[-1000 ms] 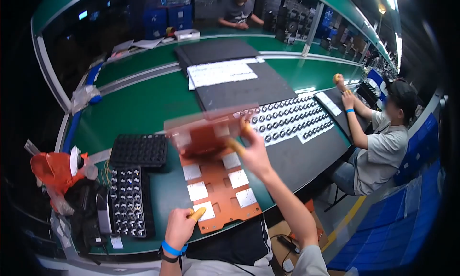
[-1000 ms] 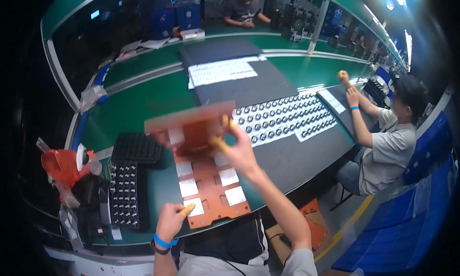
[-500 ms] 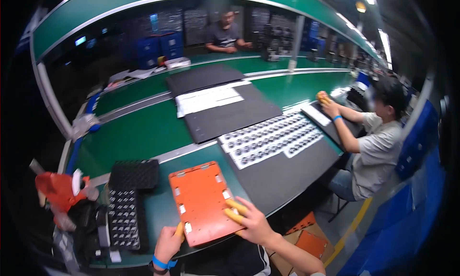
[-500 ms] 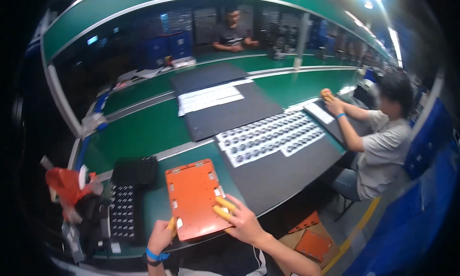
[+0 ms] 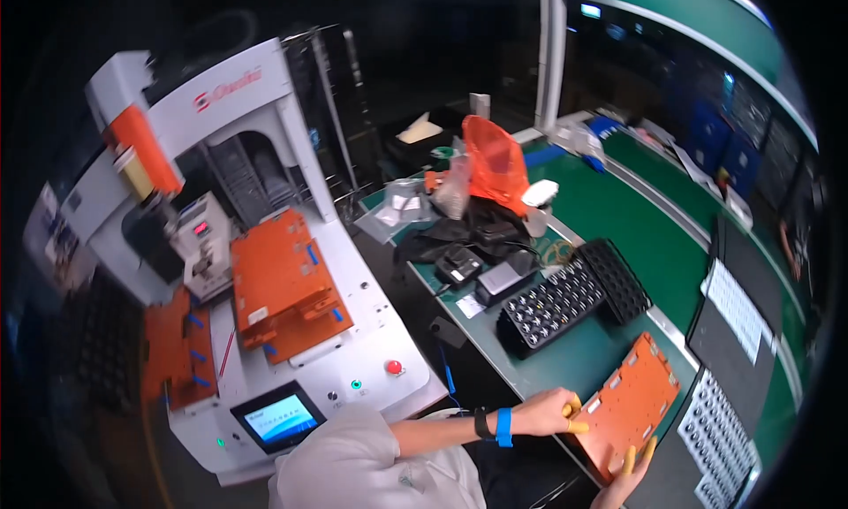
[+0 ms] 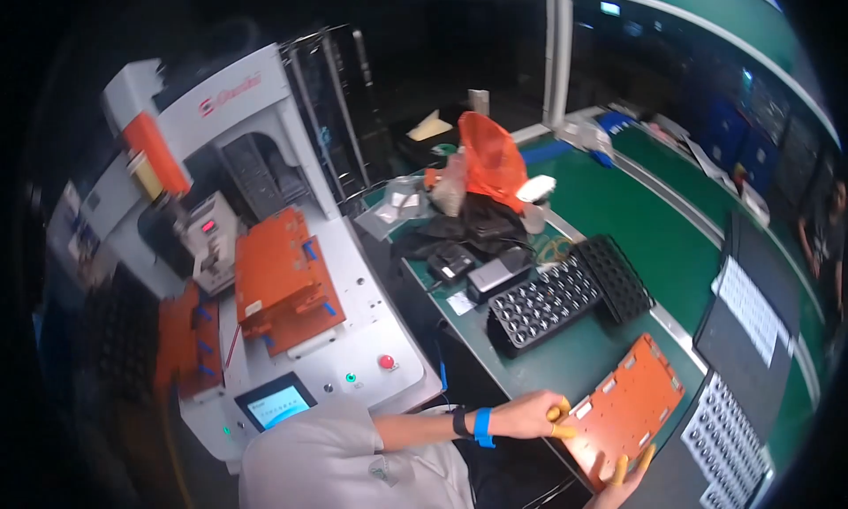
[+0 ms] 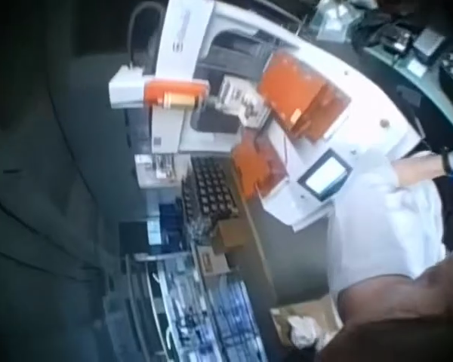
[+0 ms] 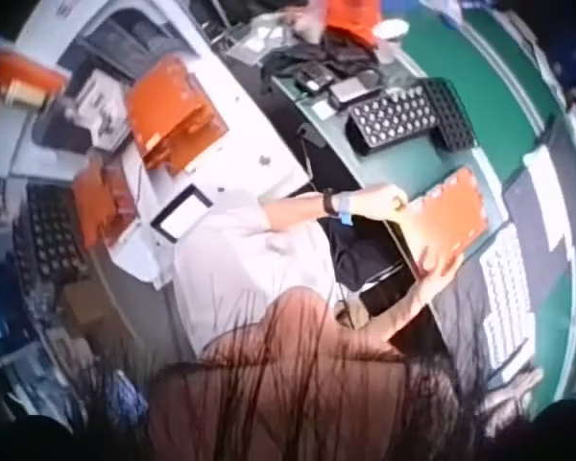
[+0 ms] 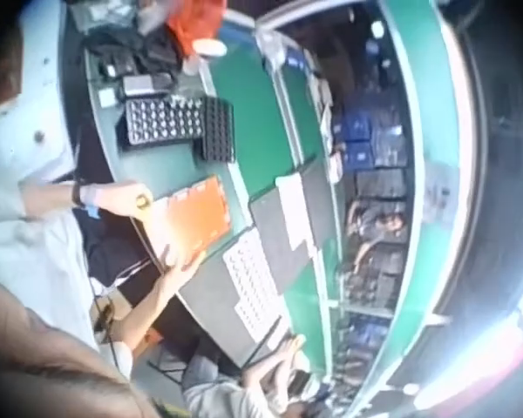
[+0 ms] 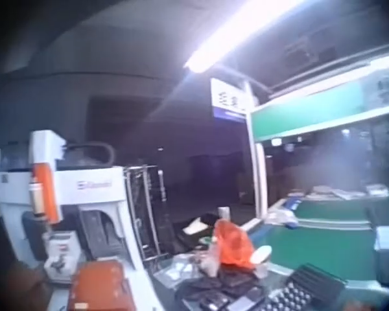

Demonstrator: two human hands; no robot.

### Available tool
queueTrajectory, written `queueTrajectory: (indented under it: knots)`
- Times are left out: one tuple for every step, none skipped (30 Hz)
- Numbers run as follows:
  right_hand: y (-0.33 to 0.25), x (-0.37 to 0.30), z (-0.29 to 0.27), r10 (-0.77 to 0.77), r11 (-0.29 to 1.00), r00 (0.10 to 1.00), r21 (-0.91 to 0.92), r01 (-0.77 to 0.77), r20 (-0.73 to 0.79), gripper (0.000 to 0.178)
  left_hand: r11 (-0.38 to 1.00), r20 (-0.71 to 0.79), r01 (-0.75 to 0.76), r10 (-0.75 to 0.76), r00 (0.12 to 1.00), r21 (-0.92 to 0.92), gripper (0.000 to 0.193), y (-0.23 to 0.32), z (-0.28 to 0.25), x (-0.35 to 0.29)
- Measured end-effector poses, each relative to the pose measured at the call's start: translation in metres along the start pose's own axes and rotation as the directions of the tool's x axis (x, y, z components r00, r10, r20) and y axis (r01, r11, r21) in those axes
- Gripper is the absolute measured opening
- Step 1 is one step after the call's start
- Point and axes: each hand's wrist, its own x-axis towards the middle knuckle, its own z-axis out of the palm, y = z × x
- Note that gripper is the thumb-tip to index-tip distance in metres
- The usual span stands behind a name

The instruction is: Assembling small LED electronic components into orange fixture trays and using an automated testing machine.

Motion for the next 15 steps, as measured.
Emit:
queueTrajectory:
  knots:
    - [-0.006, 0.0, 0.0, 0.067, 0.996, 0.998, 0.058, -0.066, -0.009, 0.058, 0.998, -0.019, -0.005, 0.004, 1.0, -0.061, 0.043, 0.005, 0.001, -0.008]
    - [-0.02, -0.005, 0.007, 0.136, 0.984, 0.991, 0.117, -0.133, -0.016, 0.057, 0.994, -0.026, -0.012, 0.01, 1.0, -0.105, 0.043, 0.011, 0.0, -0.016]
    - [-0.013, 0.009, -0.008, 0.319, 0.941, 0.948, 0.124, -0.315, -0.012, 0.055, 0.989, -0.031, -0.023, 0.019, 0.999, -0.149, 0.043, 0.016, -0.003, -0.024]
    - [0.002, 0.015, -0.021, 0.38, 0.91, 0.924, 0.161, -0.381, 0.043, 0.053, 0.988, -0.014, -0.007, 0.005, 1.0, -0.157, 0.045, 0.018, -0.003, -0.03]
    - [0.004, 0.015, -0.016, 0.437, 0.872, 0.895, 0.198, -0.447, 0.093, 0.052, 0.985, -0.021, -0.025, 0.022, 1.0, -0.172, 0.047, 0.019, -0.003, -0.034]
    - [0.003, 0.015, -0.014, 0.43, 0.878, 0.896, 0.183, -0.443, 0.107, 0.052, 0.982, -0.027, -0.043, 0.038, 0.999, -0.185, 0.048, 0.02, -0.004, -0.038]
    - [0.002, 0.012, -0.012, 0.426, 0.876, 0.9, 0.205, -0.437, 0.097, 0.052, 0.987, -0.018, -0.037, 0.034, 0.999, -0.155, 0.05, 0.022, -0.005, -0.042]
    - [-0.006, 0.004, -0.004, 0.421, 0.873, 0.903, 0.23, -0.43, 0.088, 0.052, 0.987, -0.037, -0.043, 0.038, 0.999, -0.158, 0.05, 0.022, -0.009, -0.045]
    - [-0.014, -0.004, 0.005, 0.416, 0.869, 0.906, 0.256, -0.422, 0.081, 0.052, 0.988, -0.046, -0.062, 0.056, 0.997, -0.143, 0.051, 0.023, -0.014, -0.048]
    - [-0.021, -0.013, 0.013, 0.412, 0.865, 0.908, 0.282, -0.415, 0.074, 0.052, 0.989, -0.055, -0.079, 0.073, 0.996, -0.126, 0.052, 0.024, -0.02, -0.051]
    - [-0.03, -0.022, 0.023, 0.405, 0.861, 0.911, 0.305, -0.408, 0.078, 0.052, 0.982, -0.116, -0.133, 0.117, 0.986, -0.137, 0.054, 0.029, -0.028, -0.062]
    - [-0.035, -0.029, 0.029, 0.401, 0.855, 0.913, 0.329, -0.401, 0.07, 0.052, 0.981, -0.135, -0.14, 0.121, 0.983, -0.138, 0.054, 0.037, -0.037, -0.072]
    - [-0.039, -0.032, 0.036, 0.399, 0.848, 0.915, 0.352, -0.395, 0.066, 0.053, 0.966, -0.175, -0.198, 0.17, 0.97, -0.163, 0.055, 0.045, -0.049, -0.083]
    - [-0.039, -0.033, 0.04, 0.392, 0.852, 0.918, 0.349, -0.389, 0.065, 0.053, 0.948, -0.196, -0.257, 0.221, 0.956, -0.19, 0.055, 0.053, -0.059, -0.092]
    - [-0.039, -0.035, 0.045, 0.19, 0.944, 0.981, 0.265, -0.195, 0.047, 0.052, 0.96, -0.198, -0.261, 0.238, 0.951, -0.098, 0.055, 0.062, -0.073, -0.105]
